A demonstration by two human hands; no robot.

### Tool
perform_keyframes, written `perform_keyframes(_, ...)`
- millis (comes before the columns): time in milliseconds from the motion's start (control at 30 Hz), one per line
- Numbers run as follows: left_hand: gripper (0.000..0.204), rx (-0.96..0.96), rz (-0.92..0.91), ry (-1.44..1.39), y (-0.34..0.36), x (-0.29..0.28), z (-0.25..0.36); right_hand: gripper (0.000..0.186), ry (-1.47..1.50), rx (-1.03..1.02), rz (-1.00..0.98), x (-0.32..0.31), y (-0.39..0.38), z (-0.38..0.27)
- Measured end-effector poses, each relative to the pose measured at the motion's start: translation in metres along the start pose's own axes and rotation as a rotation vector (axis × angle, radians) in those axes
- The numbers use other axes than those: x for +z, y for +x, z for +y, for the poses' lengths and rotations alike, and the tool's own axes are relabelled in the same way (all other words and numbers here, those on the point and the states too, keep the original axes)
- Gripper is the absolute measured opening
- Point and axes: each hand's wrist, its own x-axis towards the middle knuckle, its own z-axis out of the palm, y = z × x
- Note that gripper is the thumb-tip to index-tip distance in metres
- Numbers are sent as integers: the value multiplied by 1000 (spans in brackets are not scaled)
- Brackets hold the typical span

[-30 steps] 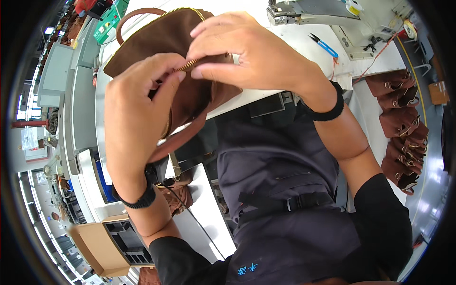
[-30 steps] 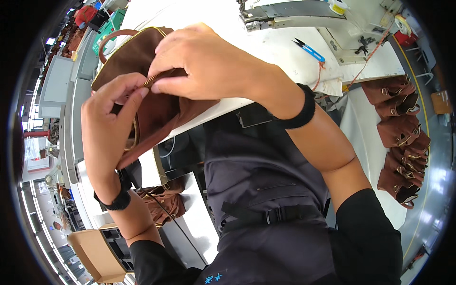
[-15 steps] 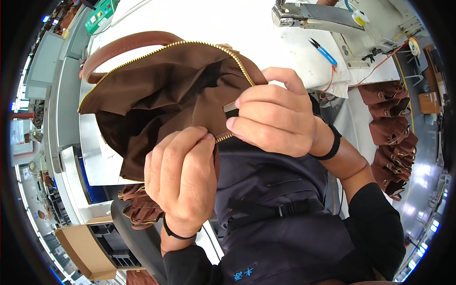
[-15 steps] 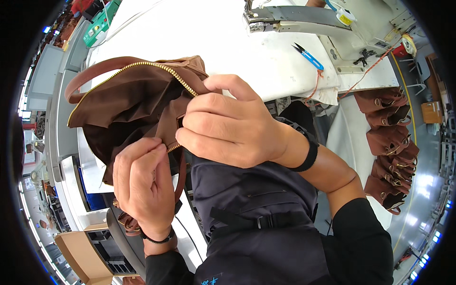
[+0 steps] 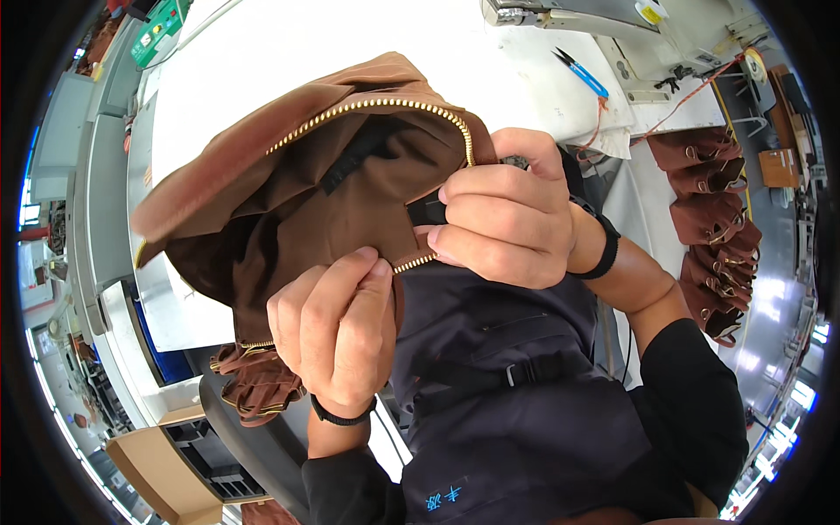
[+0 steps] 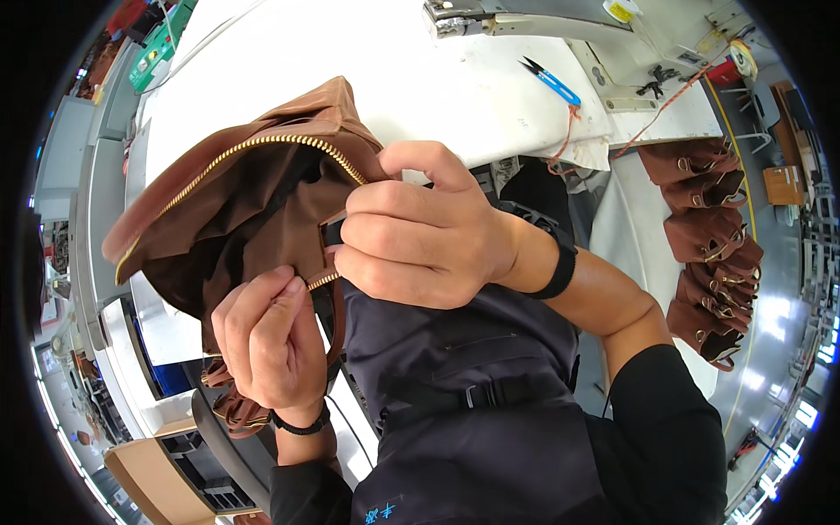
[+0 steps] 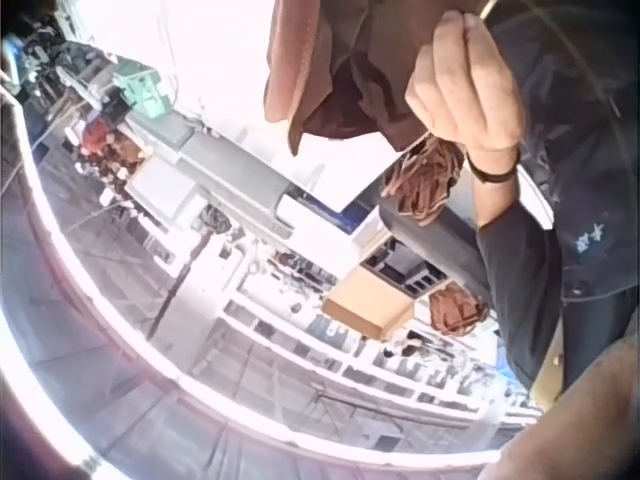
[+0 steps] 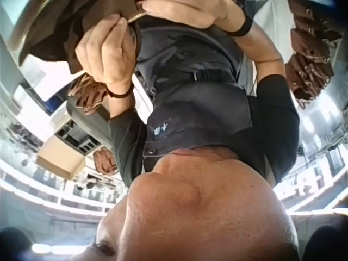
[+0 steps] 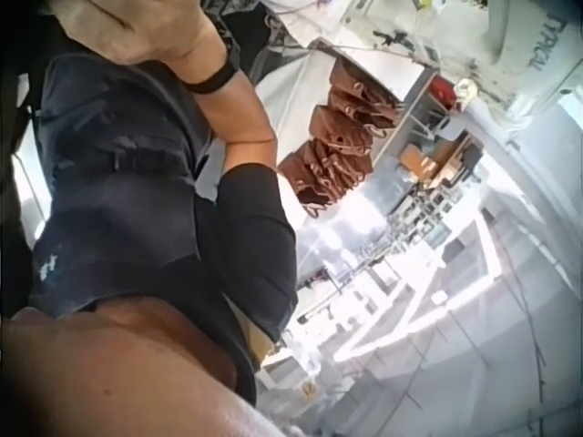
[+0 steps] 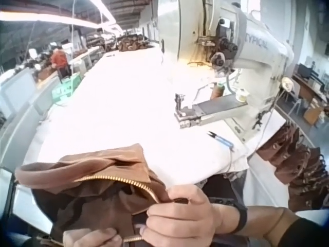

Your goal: Sewing and assembling a brown leather handbag using a sewing machine and thread nippers.

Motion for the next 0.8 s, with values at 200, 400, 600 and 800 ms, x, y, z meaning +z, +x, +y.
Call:
perform_keyframes(200,28,6,40,-29,-9,7,3,19,12,-4,-6,-6,-7,0)
perform_keyframes(400,26,-10,-21,-137,6,7,-1,23,142,125,-201,-16,4,8)
perform_keyframes(600,26,83,71,-238,14,11,-23,28,148,163,-249,-17,32,5)
perform_keyframes(800,37,-76,-201,35,21,-48,-31,14,155,346,-279,-14,61,25)
